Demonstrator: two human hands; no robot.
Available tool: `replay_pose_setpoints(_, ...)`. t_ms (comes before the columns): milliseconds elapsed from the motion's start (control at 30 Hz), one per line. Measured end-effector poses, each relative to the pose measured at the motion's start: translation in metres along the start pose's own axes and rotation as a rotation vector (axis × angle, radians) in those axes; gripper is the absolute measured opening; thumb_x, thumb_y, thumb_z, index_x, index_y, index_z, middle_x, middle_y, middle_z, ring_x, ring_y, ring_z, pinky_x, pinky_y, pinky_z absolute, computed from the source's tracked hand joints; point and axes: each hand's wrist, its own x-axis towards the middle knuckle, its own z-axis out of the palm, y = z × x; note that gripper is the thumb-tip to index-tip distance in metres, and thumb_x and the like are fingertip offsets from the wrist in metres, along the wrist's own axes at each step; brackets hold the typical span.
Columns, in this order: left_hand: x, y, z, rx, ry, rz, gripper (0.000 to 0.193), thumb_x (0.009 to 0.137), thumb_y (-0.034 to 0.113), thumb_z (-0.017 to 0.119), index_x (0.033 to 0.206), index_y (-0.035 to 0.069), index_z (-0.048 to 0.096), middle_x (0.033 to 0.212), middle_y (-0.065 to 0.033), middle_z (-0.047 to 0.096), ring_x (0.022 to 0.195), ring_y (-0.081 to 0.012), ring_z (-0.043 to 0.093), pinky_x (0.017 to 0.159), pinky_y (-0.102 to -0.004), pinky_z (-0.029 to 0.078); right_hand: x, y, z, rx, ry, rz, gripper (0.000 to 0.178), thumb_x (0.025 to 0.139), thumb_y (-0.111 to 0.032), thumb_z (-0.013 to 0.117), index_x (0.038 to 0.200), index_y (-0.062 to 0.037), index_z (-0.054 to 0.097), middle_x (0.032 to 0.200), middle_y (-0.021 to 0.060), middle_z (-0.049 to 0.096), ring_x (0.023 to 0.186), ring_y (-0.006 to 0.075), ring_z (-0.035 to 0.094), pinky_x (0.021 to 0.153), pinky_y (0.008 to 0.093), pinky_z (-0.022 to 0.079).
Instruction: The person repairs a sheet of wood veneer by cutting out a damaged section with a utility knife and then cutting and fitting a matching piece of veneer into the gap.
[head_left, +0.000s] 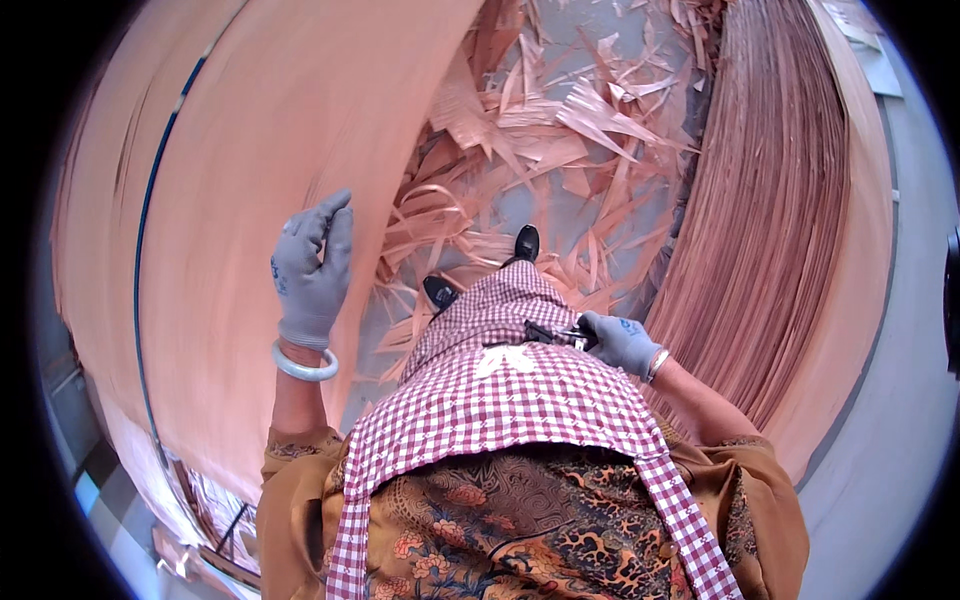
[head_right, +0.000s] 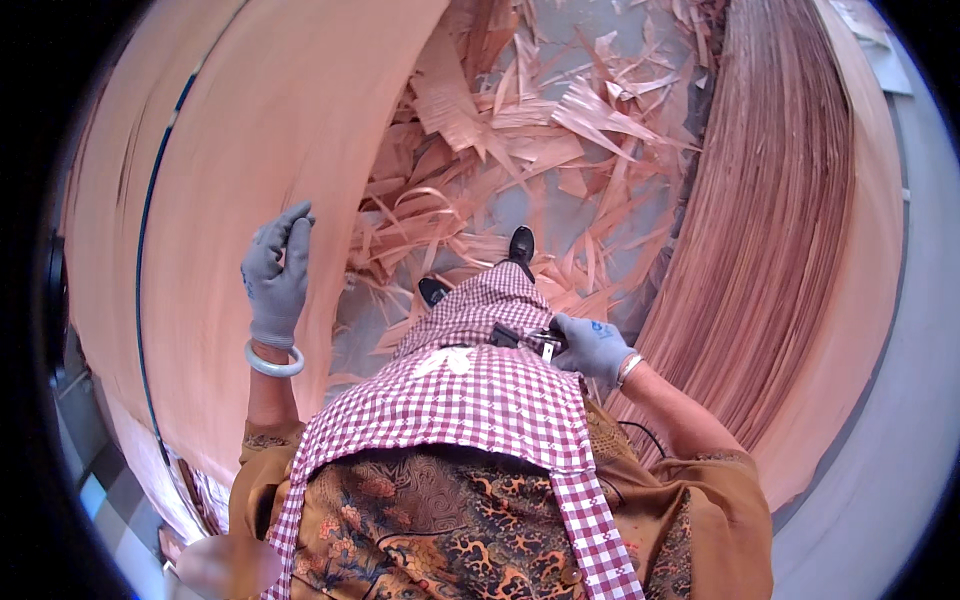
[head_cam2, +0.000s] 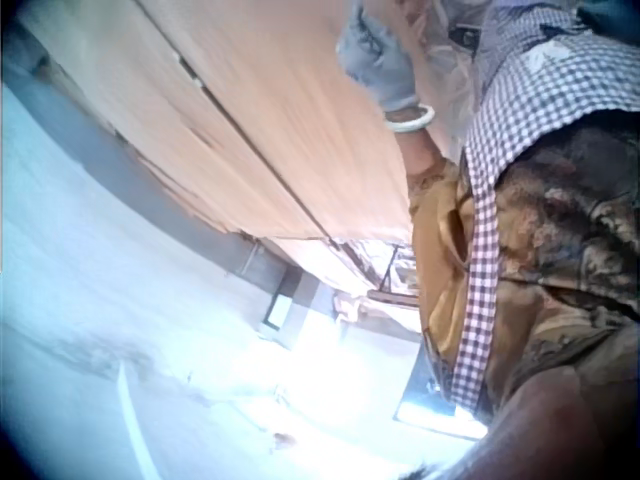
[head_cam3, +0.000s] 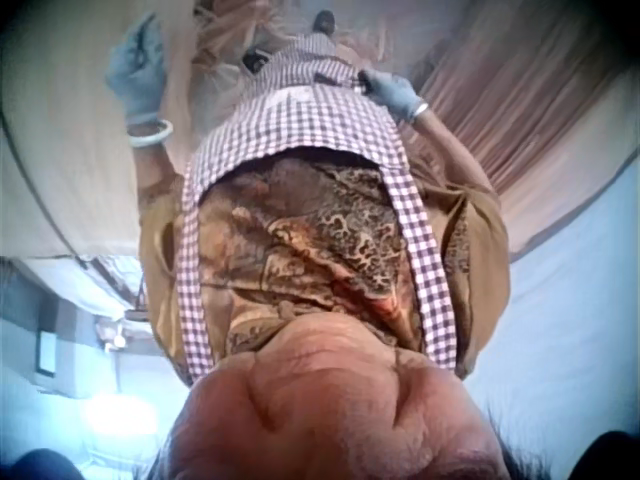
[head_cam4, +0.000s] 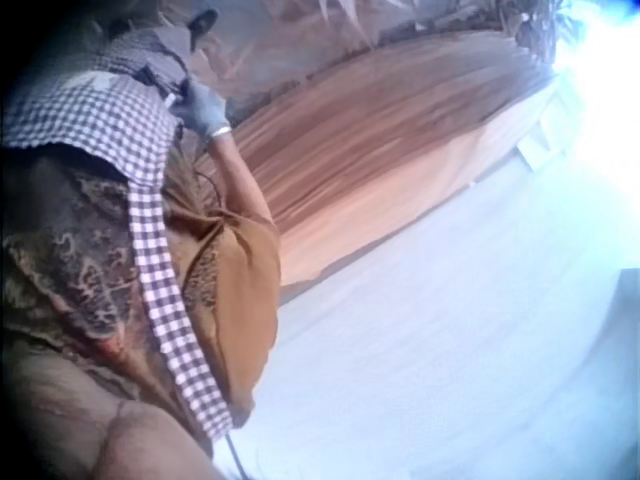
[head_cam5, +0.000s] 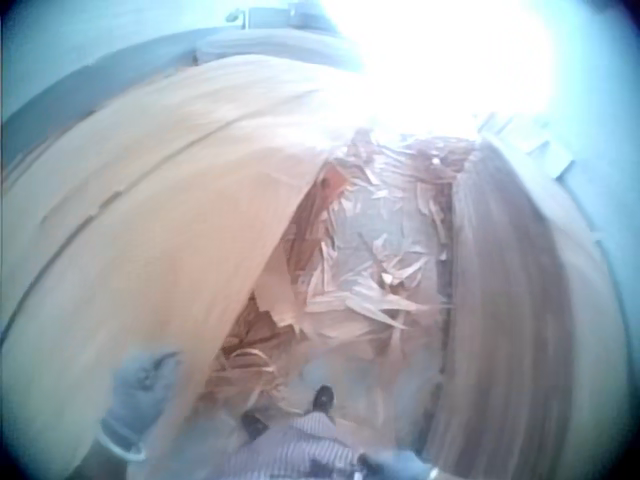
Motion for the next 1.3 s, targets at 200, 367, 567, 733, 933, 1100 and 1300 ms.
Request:
replay_pose_setpoints(200, 0.099, 0.024, 0.066, 0.081, -0.051, 0.201, 0.022, 0.088, 0.008, 0.056, 0.108, 0.001, 0.063, 0.106, -0.0138, 0.064, 0.101, -0.0247, 0.060, 0.088, -0.0322, 0.045, 0.017, 0.126, -0.039, 0.510, 0.045, -0.096, 0.062, 0.068, -0.040, 0.076, 0.110, 0.0002, 0.053, 0.123, 0.0153, 0.043, 0.119, 0.0295, 0.040, 0.087, 0.0371, 0.043)
replay_pose_setpoints(367, 0.218, 0.014, 0.141, 0.540, -0.039, 0.377, 0.033, 0.092, 0.012, 0.049, 0.124, 0.004, 0.053, 0.131, -0.0171, 0.047, 0.123, -0.0297, 0.043, 0.103, -0.0352, 0.033, 0.095, 0.253, -0.149, 1.156, 0.076, 0.260, 0.039, 0.076, -0.022, 0.073, 0.105, -0.0018, 0.058, 0.098, 0.0042, 0.060, 0.080, 0.0126, 0.059, 0.077, 0.0286, 0.047)
replay_pose_setpoints(567, 0.283, -0.047, 0.199, 0.561, -0.049, 0.046, 0.050, 0.097, 0.020, 0.036, 0.142, 0.001, 0.024, 0.149, -0.0124, 0.024, 0.137, -0.0249, 0.024, 0.112, -0.0351, 0.018, 0.331, 0.411, -0.188, 0.593, 0.203, 0.157, 0.013, 0.077, -0.011, 0.058, 0.087, -0.0045, 0.062, 0.090, 0.0096, 0.060, 0.079, 0.0212, 0.059, 0.067, 0.0325, 0.048)
replay_pose_setpoints(733, 0.289, -0.018, 0.242, 0.518, 0.021, -0.159, 0.051, 0.096, 0.020, 0.037, 0.142, 0.001, 0.024, 0.149, -0.0126, 0.025, 0.137, -0.0248, 0.024, 0.112, -0.0351, 0.017, 0.532, 0.559, -0.159, 0.000, 0.292, -0.071, 0.016, 0.074, -0.017, 0.056, 0.085, -0.0088, 0.065, 0.090, 0.0187, 0.063, 0.088, 0.0393, 0.056, 0.079, 0.0449, 0.047)
replay_pose_setpoints(933, 0.318, -0.027, 0.297, 0.548, -0.038, -0.221, 0.053, 0.096, 0.021, 0.038, 0.142, 0.000, 0.025, 0.149, -0.0129, 0.025, 0.137, -0.0248, 0.024, 0.112, -0.0352, 0.016, 0.696, 0.721, -0.115, 1.432, 0.154, 0.368, 0.026, 0.086, -0.011, 0.054, 0.112, -0.0094, 0.055, 0.075, 0.0012, 0.049, 0.062, 0.0137, 0.046, 0.065, 0.0292, 0.039)
replay_pose_setpoints(1100, 0.308, -0.006, 0.301, 0.604, -0.029, -0.288, 0.054, 0.095, 0.022, 0.039, 0.142, 0.000, 0.025, 0.149, -0.0132, 0.025, 0.137, -0.0247, 0.024, 0.112, -0.0352, 0.016, 0.724, 0.690, -0.109, 0.198, 0.237, 0.093, 0.019, 0.082, -0.014, 0.055, 0.095, -0.0033, 0.064, 0.093, 0.0183, 0.060, 0.085, 0.0323, 0.059, 0.072, 0.0374, 0.047)
replay_pose_setpoints(1300, 0.311, -0.011, 0.280, 0.551, 0.030, -0.305, 0.055, 0.094, 0.023, 0.040, 0.142, 0.000, 0.025, 0.148, -0.0135, 0.025, 0.137, -0.0247, 0.024, 0.113, -0.0353, 0.015, 0.624, 0.525, -0.150, 0.658, 0.291, -0.039, 0.011, 0.075, -0.003, 0.055, 0.083, 0.0004, 0.062, 0.072, 0.0107, 0.060, 0.072, 0.0191, 0.058, 0.070, 0.0325, 0.046)
